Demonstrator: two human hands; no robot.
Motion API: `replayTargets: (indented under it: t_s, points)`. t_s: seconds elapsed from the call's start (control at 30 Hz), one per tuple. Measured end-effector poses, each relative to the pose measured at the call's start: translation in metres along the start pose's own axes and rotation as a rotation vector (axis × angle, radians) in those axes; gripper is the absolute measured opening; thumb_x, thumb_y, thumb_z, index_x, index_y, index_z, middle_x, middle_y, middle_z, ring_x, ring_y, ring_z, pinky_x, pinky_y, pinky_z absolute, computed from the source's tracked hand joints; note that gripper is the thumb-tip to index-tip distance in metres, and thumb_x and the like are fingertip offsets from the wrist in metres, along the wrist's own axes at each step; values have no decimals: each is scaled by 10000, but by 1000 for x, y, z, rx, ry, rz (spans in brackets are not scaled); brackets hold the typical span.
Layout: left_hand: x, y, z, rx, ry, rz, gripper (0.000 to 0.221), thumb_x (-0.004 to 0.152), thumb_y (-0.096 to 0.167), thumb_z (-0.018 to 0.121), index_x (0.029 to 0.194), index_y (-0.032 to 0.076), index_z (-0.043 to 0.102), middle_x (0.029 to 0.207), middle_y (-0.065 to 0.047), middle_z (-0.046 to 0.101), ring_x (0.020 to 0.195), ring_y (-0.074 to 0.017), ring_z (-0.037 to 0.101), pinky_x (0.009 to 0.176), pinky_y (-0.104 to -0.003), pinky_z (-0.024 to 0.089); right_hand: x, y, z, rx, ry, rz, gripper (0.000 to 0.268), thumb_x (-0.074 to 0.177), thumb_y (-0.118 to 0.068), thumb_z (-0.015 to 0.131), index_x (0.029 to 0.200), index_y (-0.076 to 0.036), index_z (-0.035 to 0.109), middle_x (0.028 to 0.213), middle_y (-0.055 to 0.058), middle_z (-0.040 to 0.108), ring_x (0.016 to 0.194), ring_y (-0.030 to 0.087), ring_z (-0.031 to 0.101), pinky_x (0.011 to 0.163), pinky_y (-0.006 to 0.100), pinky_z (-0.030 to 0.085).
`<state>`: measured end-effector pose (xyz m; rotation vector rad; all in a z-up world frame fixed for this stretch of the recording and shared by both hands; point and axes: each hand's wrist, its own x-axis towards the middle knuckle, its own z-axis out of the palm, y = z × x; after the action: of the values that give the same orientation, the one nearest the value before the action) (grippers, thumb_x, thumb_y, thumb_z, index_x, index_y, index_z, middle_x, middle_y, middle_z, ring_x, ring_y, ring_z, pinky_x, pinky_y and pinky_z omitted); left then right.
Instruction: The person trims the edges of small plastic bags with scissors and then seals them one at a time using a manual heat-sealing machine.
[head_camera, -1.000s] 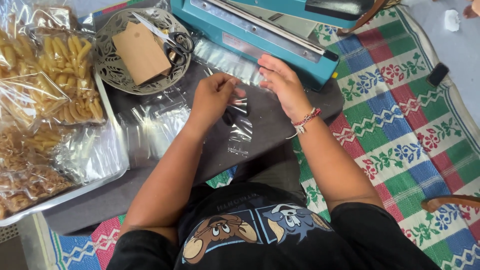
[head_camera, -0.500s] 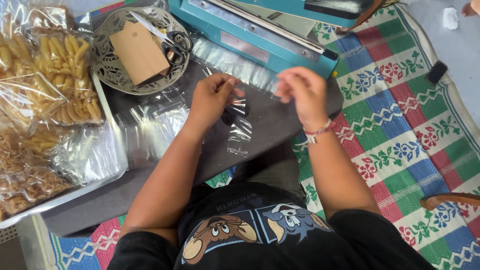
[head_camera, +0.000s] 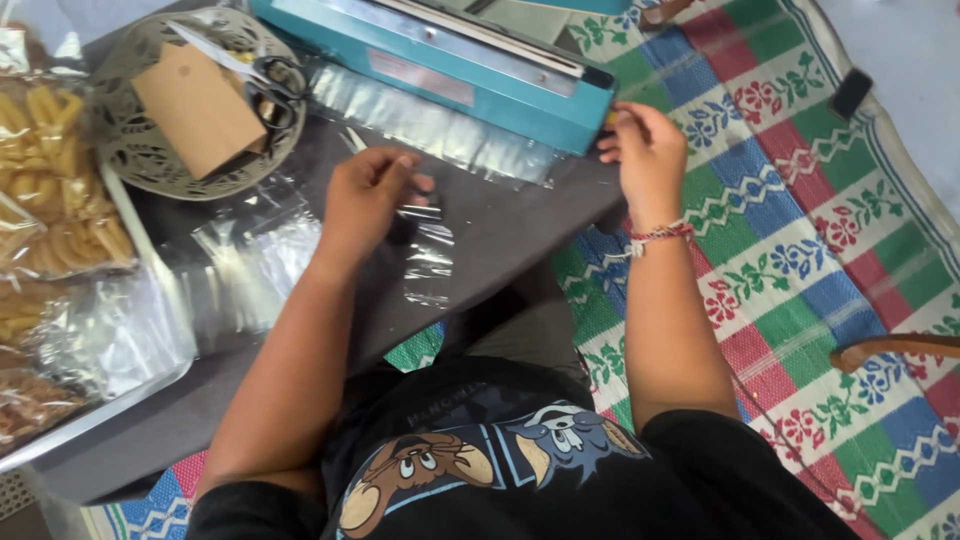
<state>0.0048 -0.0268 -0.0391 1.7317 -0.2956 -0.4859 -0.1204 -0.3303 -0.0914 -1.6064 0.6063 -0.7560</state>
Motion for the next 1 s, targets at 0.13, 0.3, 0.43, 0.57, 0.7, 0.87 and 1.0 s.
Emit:
replayTargets:
  t_s: [0.13, 0.3, 0.43, 0.57, 0.7, 0.87, 1.0]
  points:
    - [-3, 12, 3, 69, -33, -45, 165, 1005, 190, 597, 1042, 65, 697, 876, -81, 798, 663, -118, 740, 691, -215, 560, 0, -29, -1, -172, -53, 184, 231, 1036, -113, 572, 1187, -21, 720, 918, 62, 750, 728, 94, 699, 647, 181, 626]
    - [-4, 9, 6, 87, -34, -61, 146, 1035, 179, 603, 1046, 49, 669, 917, -115, 783, 725, -158, 757, 728, -201, 579, -1, -25, -8, -175, -34, 155, 208, 1008, -131, 626, 1169, -52, 732, 909, 52, 781, 709, 75, 714, 627, 168, 645]
    - [-6, 9, 12, 114, -35, -33, 151, 1057, 129, 582, 1069, 11, 676, 920, -137, 765, 745, -154, 737, 762, -230, 644, 1, -14, -9, -145, -47, 85, 189, 1008, -81, 619, 1153, -30, 728, 909, 68, 777, 702, 85, 715, 602, 164, 644]
    - [-10, 6, 12, 197, -41, -13, 140, 1088, 106, 554, 1097, 27, 669, 947, -115, 759, 795, -134, 729, 798, -214, 612, 3, -4, -10, -51, -42, 43, 201, 985, -104, 627, 1130, -25, 742, 880, 78, 792, 677, 99, 722, 583, 197, 653]
    - [-13, 6, 14, 276, 2, -11, 148, 1104, 137, 559, 1129, 70, 689, 959, -69, 757, 856, -86, 719, 790, -195, 566, 5, 6, -11, -37, -30, -11, 230, 969, -180, 626, 1113, -53, 753, 866, 78, 818, 650, 98, 743, 550, 203, 661]
    - [-19, 17, 23, 340, 22, -28, 161, 1118, 138, 545, 1142, 79, 693, 969, -47, 754, 836, -65, 676, 815, -186, 549, 4, 8, -10, -51, 1, -9, 237, 952, -241, 615, 1075, -108, 769, 843, 28, 816, 640, 87, 750, 540, 211, 660]
    - [-20, 18, 25, 335, 25, -25, 177, 1123, 139, 536, 1170, 61, 687, 969, -64, 751, 851, -94, 709, 836, -200, 572, 4, 9, -11, -53, -14, -45, 258, 961, -273, 601, 1077, -109, 762, 843, 10, 806, 650, 103, 757, 533, 228, 660]
